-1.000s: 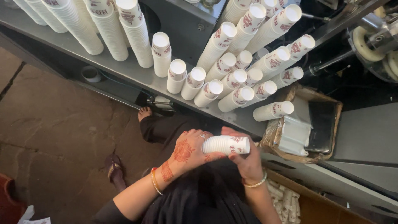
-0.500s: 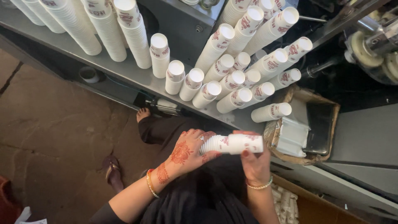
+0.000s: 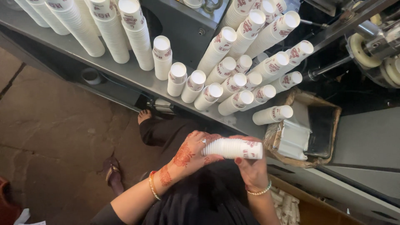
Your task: The person is packaging stacks of paper cups into plastic bags at a manufacturing facility.
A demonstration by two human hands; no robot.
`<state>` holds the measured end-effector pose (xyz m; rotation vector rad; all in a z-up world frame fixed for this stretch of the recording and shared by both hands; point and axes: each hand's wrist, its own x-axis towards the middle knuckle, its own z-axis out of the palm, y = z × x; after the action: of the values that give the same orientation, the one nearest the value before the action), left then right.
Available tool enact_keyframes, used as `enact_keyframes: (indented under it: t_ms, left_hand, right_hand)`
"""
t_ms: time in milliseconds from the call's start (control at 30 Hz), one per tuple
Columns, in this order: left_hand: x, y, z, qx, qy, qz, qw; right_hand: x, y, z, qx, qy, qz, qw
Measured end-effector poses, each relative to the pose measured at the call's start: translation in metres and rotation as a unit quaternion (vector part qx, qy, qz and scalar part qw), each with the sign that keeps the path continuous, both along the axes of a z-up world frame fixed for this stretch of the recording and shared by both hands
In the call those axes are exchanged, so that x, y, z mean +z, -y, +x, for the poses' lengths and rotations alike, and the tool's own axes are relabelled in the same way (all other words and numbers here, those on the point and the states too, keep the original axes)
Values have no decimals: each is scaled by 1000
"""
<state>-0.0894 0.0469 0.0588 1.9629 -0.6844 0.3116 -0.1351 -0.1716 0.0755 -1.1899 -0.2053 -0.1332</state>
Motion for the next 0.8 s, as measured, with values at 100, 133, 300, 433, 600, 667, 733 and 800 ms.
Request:
enact_keyframes:
  t_ms: [100, 133, 300, 433, 600, 667, 733, 800]
  left_hand:
    - [0, -1, -1, -66, -74, -54, 994]
    - [2, -3, -1, -69, -97, -49, 992]
    - [1, -1, -4, -63, -90, -64, 992]
    - [1, 5, -5, -50, -75, -63, 994]
    - [5, 2, -3, -29, -32, -51, 998]
    - [6, 2, -3, -21, -26, -58, 998]
    - [4, 3, -3, -33, -45, -73, 996]
    - [3, 2, -2, -44, -65, -87, 993]
  right_hand:
    - [-6, 5, -2, 9, -28, 2, 1000]
    - [-4, 7, -1, 3, -19, -5, 1000]
    - [4, 9, 0, -26, -38, 46, 998]
    - [-4, 4, -3, -22, -27, -114, 993]
    - [-2, 10, -1, -57, 16, -40, 997]
    - [-3, 11, -1, 4, 16, 41, 999]
    - [-7, 5, -3, 13, -15, 46, 999]
    - [-8, 3, -5, 24, -47, 51, 997]
